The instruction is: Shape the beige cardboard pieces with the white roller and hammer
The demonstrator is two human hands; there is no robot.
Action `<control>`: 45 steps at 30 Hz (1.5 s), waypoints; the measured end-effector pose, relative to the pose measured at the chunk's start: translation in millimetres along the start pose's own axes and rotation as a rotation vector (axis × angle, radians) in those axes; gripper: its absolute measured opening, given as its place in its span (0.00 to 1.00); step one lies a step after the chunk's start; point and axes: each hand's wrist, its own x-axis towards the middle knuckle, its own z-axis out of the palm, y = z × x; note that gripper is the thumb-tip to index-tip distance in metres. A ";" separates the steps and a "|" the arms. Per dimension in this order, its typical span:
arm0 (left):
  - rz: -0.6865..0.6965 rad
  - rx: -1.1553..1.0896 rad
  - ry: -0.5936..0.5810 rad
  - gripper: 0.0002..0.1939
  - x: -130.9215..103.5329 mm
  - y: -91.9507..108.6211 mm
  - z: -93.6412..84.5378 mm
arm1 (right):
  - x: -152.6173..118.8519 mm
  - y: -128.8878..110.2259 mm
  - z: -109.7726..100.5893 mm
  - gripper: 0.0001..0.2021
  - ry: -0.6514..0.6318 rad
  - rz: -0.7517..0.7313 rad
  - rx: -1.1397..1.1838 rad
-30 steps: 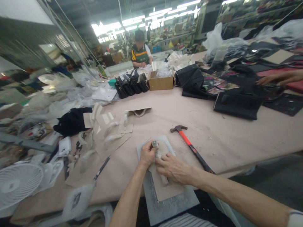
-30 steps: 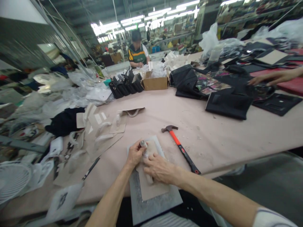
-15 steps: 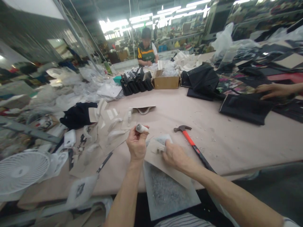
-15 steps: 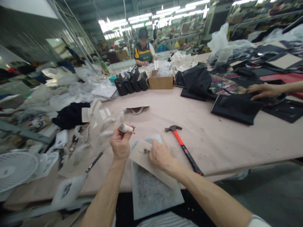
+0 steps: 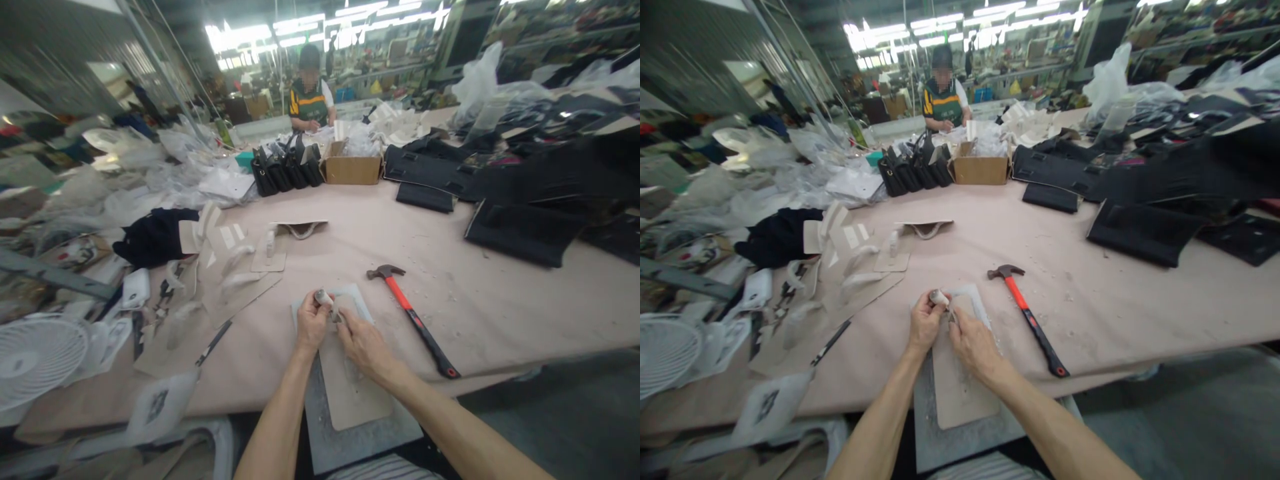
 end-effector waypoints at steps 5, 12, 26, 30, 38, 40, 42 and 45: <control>-0.003 0.009 -0.006 0.16 -2.2 2.1 -1.8 | -9.9 -1.7 0.7 0.14 -0.092 -0.061 -0.094; 0.004 0.078 -0.048 0.16 -3.6 3.7 -1.8 | -13.2 -2.7 2.0 0.14 -0.054 -0.031 -0.027; 0.201 0.443 -0.160 0.11 -12.6 5.8 0.4 | -13.9 81.7 -75.2 0.18 0.317 0.256 -0.274; 0.170 0.385 -0.143 0.09 -11.5 9.4 1.1 | -11.0 113.1 -91.7 0.06 0.061 0.454 -0.054; 0.193 0.421 -0.156 0.10 -12.8 8.8 1.6 | -16.8 46.3 -105.1 0.12 0.048 0.300 0.296; 0.205 0.431 -0.148 0.10 -13.0 7.6 1.6 | -24.0 31.2 -106.8 0.15 0.197 0.126 0.182; 0.202 0.433 -0.137 0.09 -13.1 6.8 1.8 | -29.9 25.1 -106.8 0.14 0.240 -0.041 -0.039; 0.174 0.423 -0.131 0.09 -13.0 6.1 2.1 | -33.8 21.1 -112.7 0.10 0.079 -0.156 -0.288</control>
